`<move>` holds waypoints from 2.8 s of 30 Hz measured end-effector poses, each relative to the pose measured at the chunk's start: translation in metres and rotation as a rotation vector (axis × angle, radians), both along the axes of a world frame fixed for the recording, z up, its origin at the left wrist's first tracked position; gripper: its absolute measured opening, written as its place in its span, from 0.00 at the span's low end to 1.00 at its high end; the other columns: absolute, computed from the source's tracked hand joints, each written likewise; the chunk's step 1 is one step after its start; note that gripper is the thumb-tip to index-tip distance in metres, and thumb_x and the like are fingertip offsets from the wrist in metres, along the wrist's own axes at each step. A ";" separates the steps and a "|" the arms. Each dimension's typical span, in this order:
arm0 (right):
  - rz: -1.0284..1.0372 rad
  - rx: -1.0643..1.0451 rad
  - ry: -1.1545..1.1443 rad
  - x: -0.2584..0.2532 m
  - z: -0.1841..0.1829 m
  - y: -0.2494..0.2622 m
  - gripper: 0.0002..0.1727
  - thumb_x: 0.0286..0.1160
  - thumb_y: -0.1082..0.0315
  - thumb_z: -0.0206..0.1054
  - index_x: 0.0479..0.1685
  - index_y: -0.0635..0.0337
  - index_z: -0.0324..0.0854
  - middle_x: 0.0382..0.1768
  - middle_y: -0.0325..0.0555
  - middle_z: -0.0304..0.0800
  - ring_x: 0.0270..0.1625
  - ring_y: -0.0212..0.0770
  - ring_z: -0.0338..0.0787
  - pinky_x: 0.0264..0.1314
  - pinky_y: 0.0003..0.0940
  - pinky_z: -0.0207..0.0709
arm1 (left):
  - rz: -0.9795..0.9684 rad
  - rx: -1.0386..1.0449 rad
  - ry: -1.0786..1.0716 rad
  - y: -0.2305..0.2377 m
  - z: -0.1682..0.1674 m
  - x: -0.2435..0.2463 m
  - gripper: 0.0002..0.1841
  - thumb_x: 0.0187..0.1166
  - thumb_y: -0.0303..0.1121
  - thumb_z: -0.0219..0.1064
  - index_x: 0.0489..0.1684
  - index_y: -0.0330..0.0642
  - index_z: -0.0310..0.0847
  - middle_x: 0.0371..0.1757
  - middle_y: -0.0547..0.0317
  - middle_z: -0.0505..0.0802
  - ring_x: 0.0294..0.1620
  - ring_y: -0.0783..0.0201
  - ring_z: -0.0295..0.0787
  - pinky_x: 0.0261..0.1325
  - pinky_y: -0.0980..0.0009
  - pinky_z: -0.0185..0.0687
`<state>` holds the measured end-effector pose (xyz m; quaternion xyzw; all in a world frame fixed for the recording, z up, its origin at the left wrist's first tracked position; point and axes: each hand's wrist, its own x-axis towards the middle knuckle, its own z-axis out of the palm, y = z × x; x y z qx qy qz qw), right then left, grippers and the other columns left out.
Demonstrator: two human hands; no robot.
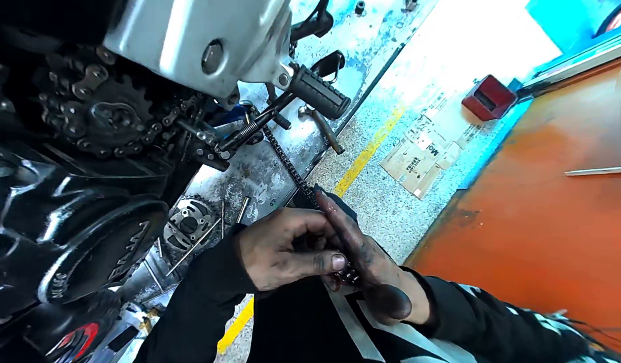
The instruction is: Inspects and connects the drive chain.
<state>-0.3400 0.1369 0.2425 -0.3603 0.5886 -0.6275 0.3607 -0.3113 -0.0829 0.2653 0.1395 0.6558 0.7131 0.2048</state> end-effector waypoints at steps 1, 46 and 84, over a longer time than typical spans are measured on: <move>-0.005 0.006 0.002 0.001 0.000 0.001 0.60 0.71 0.16 0.40 0.98 0.47 0.31 0.32 0.37 0.84 0.26 0.26 0.82 0.24 0.26 0.81 | -0.034 0.008 -0.030 0.001 0.001 -0.002 0.08 0.78 0.31 0.72 0.44 0.35 0.88 0.36 0.61 0.93 0.38 0.72 0.90 0.45 0.75 0.91; -0.260 -0.010 -0.127 -0.007 -0.013 -0.040 0.55 0.71 0.16 0.29 0.96 0.41 0.38 0.43 0.40 0.83 0.37 0.33 0.85 0.34 0.30 0.84 | 0.312 0.008 -0.246 -0.003 0.005 0.018 0.09 0.78 0.33 0.70 0.42 0.34 0.89 0.31 0.61 0.92 0.30 0.75 0.86 0.37 0.79 0.85; -0.113 -0.150 0.010 -0.045 -0.039 0.025 0.21 0.81 0.47 0.68 0.65 0.48 0.87 0.47 0.29 0.92 0.46 0.20 0.88 0.50 0.19 0.85 | 0.476 -0.742 -0.748 -0.050 -0.277 -0.044 0.16 0.76 0.33 0.76 0.58 0.34 0.89 0.52 0.40 0.95 0.51 0.48 0.94 0.65 0.48 0.85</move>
